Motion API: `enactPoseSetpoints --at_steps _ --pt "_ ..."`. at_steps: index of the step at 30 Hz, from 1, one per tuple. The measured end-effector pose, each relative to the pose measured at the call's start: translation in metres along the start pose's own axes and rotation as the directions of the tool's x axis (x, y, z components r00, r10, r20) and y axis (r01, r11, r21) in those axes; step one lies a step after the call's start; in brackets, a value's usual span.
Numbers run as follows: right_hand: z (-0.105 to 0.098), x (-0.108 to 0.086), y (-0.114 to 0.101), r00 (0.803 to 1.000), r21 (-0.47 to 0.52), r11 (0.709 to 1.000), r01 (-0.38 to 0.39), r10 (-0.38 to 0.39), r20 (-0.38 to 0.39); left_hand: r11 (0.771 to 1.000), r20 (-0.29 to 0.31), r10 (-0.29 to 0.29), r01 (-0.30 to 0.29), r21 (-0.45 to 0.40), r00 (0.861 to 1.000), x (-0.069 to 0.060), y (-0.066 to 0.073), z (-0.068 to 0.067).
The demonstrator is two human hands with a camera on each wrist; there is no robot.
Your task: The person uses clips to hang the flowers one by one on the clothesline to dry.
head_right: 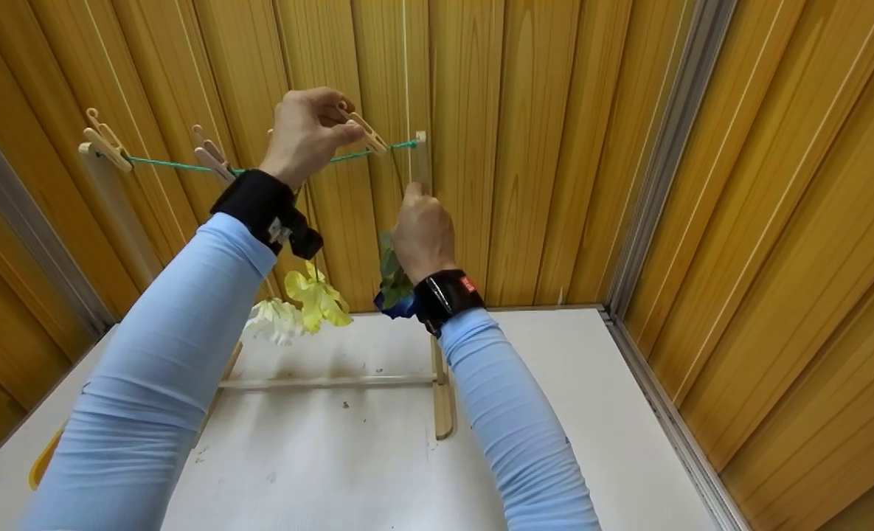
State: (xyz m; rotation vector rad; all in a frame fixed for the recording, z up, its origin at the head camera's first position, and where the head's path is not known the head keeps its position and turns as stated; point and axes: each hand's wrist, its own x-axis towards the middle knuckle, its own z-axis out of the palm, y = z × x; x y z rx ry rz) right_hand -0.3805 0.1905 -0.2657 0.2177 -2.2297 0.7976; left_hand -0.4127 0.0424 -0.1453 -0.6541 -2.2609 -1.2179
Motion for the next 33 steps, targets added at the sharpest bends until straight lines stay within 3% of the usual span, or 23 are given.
enactPoseSetpoints --at_steps 9,16,23,33 --pt "0.003 0.001 0.001 1.0 -0.024 1.0 0.008 -0.008 -0.013 1.0 -0.088 0.003 0.0 0.027 0.996 0.006 0.0 0.009" --pt "0.005 0.0 -0.002 0.999 -0.033 0.999 -0.03 0.029 -0.023 0.999 -0.161 0.008 -0.001 0.042 0.987 0.006 -0.002 0.018" --pt "0.003 0.003 -0.007 0.997 -0.036 0.998 -0.056 0.054 -0.052 1.0 -0.153 -0.009 0.01 0.006 0.988 0.007 0.0 0.021" --pt "0.005 0.0 -0.009 0.997 -0.047 0.996 -0.072 0.07 -0.034 0.999 -0.104 -0.043 0.043 0.002 0.994 0.004 -0.003 0.026"
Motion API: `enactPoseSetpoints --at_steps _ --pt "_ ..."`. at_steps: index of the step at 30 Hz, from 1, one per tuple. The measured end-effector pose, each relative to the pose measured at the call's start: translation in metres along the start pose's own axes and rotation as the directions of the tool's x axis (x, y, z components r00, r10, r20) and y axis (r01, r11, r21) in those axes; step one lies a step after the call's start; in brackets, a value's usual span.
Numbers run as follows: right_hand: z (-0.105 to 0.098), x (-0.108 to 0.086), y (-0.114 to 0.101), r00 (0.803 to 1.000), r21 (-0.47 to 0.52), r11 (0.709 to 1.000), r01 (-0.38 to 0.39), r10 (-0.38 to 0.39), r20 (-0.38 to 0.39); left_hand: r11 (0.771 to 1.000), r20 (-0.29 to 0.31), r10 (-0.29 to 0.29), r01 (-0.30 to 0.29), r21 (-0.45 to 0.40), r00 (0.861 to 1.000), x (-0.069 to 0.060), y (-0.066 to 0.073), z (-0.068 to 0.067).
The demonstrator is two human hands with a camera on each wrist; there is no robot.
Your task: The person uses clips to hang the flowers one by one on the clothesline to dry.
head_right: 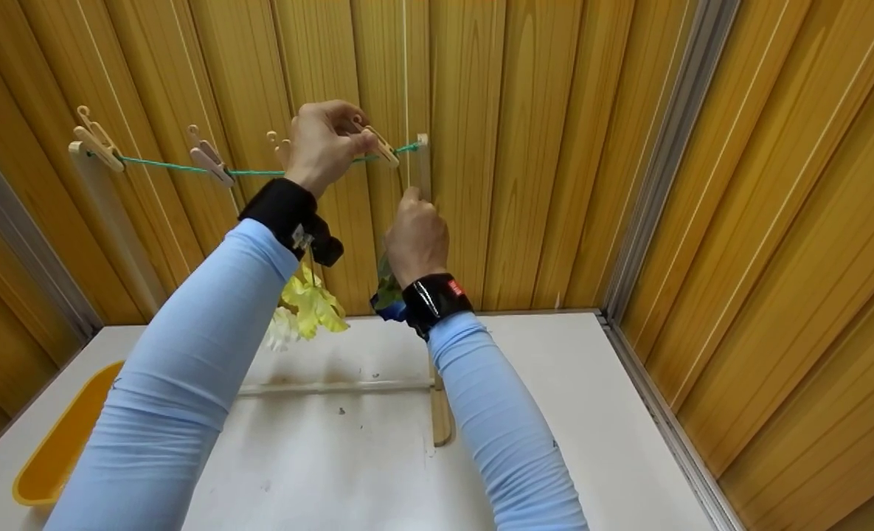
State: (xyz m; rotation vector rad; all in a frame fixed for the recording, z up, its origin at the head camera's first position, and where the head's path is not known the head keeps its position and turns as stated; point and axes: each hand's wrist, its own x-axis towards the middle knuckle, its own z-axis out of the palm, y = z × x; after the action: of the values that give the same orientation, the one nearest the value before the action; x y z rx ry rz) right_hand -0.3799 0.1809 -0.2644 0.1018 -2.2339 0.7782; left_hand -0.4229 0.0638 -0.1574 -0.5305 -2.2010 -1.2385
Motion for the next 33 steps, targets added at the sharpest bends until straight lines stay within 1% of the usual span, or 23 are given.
enactPoseSetpoints --at_steps 4,9,12,15,18,21,25,32,33 --pt "0.0 0.001 -0.001 1.0 -0.019 1.0 -0.015 0.015 0.012 1.0 0.012 -0.003 0.003 0.002 1.0 0.0 0.001 -0.002" --pt "0.001 0.002 -0.003 0.999 -0.049 0.998 -0.032 0.034 0.029 1.0 0.041 -0.014 0.014 0.004 0.999 -0.001 0.003 -0.004" --pt "0.001 0.002 -0.004 0.998 -0.044 0.998 -0.039 0.041 0.037 0.999 0.066 -0.04 0.039 0.02 0.997 -0.002 0.004 -0.006" --pt "0.002 0.002 -0.004 0.998 -0.048 0.998 -0.039 0.041 0.043 0.997 0.1 -0.075 0.072 0.038 0.992 -0.002 0.005 -0.008" --pt "0.002 0.001 -0.005 0.998 -0.05 0.998 -0.039 0.041 0.047 0.993 0.141 -0.107 0.101 0.054 0.984 -0.003 0.006 -0.01" --pt "0.002 0.0 -0.005 0.998 -0.052 0.998 -0.04 0.042 0.047 0.992 0.181 -0.122 0.112 0.063 0.976 -0.003 0.008 -0.011" --pt "0.003 0.0 -0.004 0.998 -0.057 0.998 -0.041 0.043 0.048 0.993 0.219 -0.109 0.098 0.061 0.97 -0.004 0.008 -0.011" --pt "0.003 0.001 -0.003 0.997 -0.06 0.997 -0.047 0.05 0.051 0.998 0.245 -0.055 0.05 0.026 0.968 -0.005 0.005 -0.009" --pt "0.003 0.002 -0.002 0.998 -0.064 0.997 -0.043 0.046 0.042 0.999 0.245 -0.047 0.042 0.025 0.968 -0.005 0.005 -0.009"
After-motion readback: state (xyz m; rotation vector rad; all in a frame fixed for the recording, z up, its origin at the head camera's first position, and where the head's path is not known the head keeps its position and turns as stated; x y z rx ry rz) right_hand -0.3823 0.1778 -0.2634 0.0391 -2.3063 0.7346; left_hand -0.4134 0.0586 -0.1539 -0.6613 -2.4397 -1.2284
